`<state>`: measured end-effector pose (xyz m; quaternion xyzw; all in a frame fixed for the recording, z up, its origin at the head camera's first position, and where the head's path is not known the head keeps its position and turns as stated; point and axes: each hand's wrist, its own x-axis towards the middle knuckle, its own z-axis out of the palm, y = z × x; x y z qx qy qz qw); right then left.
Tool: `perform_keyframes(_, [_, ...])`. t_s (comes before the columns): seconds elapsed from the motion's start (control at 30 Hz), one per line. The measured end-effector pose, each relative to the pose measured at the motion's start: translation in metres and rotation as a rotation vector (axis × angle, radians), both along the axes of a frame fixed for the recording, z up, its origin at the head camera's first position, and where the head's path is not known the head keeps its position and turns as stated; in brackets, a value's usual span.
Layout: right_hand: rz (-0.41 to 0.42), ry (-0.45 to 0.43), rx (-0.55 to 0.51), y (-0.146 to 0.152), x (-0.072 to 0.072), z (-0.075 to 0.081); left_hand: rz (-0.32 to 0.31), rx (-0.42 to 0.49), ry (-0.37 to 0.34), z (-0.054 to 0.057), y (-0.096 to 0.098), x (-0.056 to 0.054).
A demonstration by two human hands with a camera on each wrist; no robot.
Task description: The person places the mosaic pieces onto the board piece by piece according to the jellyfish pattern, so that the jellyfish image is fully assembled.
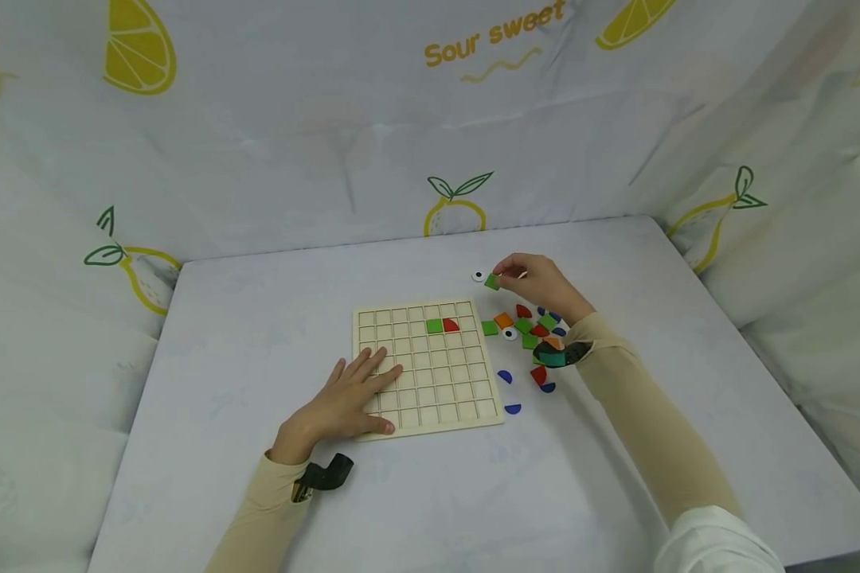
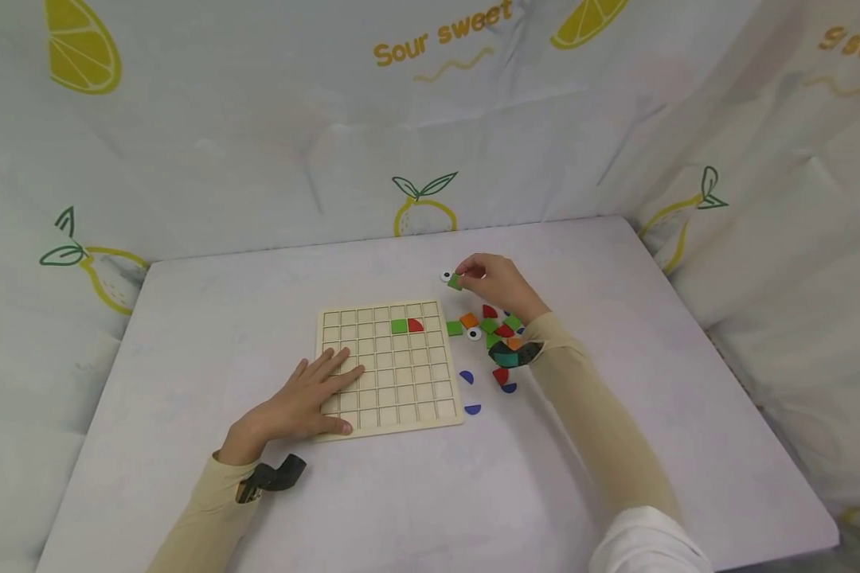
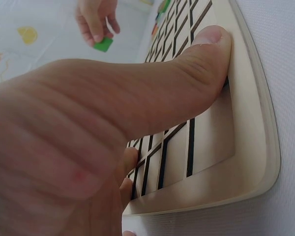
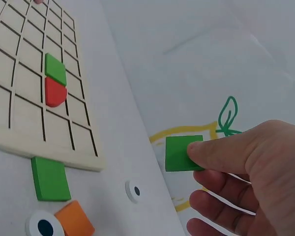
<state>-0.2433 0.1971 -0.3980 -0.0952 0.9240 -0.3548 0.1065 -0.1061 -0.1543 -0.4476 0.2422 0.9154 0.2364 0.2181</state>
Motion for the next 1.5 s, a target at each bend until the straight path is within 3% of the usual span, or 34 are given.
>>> perform_keyframes(0.4, [0.089, -0.019, -0.082, -0.038, -0.004, -0.001, -0.009, 0.009, 0.012, -0.001, -0.001, 0.000])
perform_keyframes(0.73, [0.181, -0.048, -0.117, -0.065, -0.004, -0.014, -0.010, 0.002, 0.006, -0.002, -0.002, -0.002])
perform_keyframes(1.23, [0.301, -0.049, -0.067, -0.099, 0.003, -0.030, -0.012, -0.016, -0.008, 0.000, -0.001, -0.002])
perform_keyframes(1.5, [0.290, -0.065, -0.018, -0.110, 0.003, -0.036, -0.014, -0.011, -0.006, 0.001, -0.002, -0.002])
